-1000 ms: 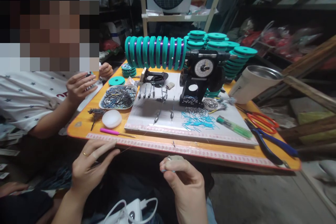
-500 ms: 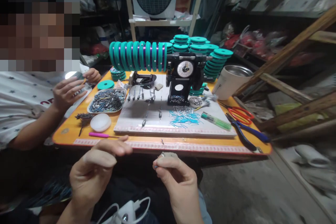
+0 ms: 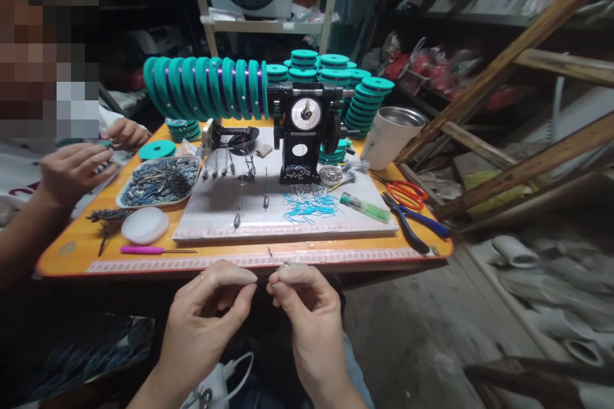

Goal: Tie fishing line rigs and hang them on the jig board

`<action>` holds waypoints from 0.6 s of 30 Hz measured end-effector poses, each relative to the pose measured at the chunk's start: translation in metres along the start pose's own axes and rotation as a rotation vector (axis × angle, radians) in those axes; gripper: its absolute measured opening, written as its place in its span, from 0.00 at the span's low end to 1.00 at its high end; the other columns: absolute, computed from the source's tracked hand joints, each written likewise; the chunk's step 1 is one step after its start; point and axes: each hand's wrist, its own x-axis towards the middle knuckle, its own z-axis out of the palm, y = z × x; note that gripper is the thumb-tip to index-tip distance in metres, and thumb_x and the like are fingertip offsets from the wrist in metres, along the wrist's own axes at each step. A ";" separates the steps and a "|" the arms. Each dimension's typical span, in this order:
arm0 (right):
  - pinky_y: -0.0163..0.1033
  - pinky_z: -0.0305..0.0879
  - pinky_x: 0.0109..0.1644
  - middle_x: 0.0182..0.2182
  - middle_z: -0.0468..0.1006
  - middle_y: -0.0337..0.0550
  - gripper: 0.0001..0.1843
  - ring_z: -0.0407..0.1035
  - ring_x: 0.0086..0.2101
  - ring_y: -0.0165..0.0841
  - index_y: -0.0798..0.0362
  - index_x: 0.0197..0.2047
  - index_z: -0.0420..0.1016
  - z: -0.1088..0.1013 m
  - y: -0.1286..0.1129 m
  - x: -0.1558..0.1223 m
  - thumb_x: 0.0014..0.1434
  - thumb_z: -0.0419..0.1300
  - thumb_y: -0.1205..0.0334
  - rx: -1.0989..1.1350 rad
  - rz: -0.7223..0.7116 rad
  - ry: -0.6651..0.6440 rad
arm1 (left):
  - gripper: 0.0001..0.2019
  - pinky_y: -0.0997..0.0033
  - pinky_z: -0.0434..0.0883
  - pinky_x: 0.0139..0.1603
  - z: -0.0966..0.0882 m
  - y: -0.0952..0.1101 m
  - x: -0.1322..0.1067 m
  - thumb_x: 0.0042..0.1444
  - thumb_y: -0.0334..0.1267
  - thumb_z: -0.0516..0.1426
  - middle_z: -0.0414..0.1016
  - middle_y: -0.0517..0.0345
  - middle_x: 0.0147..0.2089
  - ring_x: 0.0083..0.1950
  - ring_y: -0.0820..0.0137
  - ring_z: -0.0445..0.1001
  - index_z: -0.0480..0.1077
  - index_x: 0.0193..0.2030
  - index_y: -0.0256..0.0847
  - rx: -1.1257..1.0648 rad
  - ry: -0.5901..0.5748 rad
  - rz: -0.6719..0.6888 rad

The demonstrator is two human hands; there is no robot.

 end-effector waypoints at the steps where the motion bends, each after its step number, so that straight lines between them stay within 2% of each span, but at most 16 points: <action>1: 0.25 0.72 0.32 0.29 0.78 0.40 0.12 0.73 0.28 0.24 0.54 0.30 0.79 0.003 0.000 0.000 0.47 0.76 0.59 0.021 0.016 -0.004 | 0.04 0.86 0.65 0.26 0.000 0.001 0.000 0.56 0.26 0.60 0.74 0.63 0.29 0.26 0.83 0.67 0.73 0.34 0.39 0.001 0.003 -0.013; 5: 0.24 0.71 0.32 0.29 0.78 0.39 0.13 0.71 0.29 0.22 0.53 0.30 0.79 0.010 0.001 -0.002 0.46 0.76 0.59 0.097 0.092 -0.025 | 0.05 0.86 0.65 0.27 0.000 0.004 -0.001 0.55 0.27 0.62 0.70 0.64 0.27 0.27 0.83 0.67 0.72 0.31 0.38 -0.050 0.012 -0.054; 9: 0.22 0.71 0.33 0.30 0.78 0.37 0.11 0.70 0.28 0.20 0.52 0.32 0.79 0.012 0.002 -0.004 0.48 0.75 0.60 0.151 0.137 -0.055 | 0.05 0.86 0.63 0.27 -0.001 0.003 -0.001 0.54 0.27 0.63 0.67 0.66 0.25 0.26 0.84 0.63 0.74 0.33 0.41 -0.036 0.029 -0.025; 13: 0.22 0.71 0.35 0.30 0.78 0.37 0.12 0.70 0.28 0.19 0.50 0.36 0.79 0.016 0.002 -0.006 0.49 0.75 0.61 0.226 0.177 -0.082 | 0.07 0.87 0.62 0.25 -0.002 0.004 -0.003 0.54 0.26 0.62 0.64 0.67 0.25 0.25 0.85 0.61 0.76 0.37 0.42 -0.014 0.052 -0.006; 18: 0.21 0.71 0.37 0.32 0.78 0.36 0.15 0.71 0.28 0.17 0.48 0.42 0.78 0.019 0.001 -0.008 0.50 0.74 0.63 0.326 0.260 -0.115 | 0.08 0.87 0.62 0.27 0.000 0.007 -0.005 0.54 0.25 0.61 0.65 0.66 0.25 0.26 0.84 0.61 0.75 0.36 0.42 0.026 0.082 0.001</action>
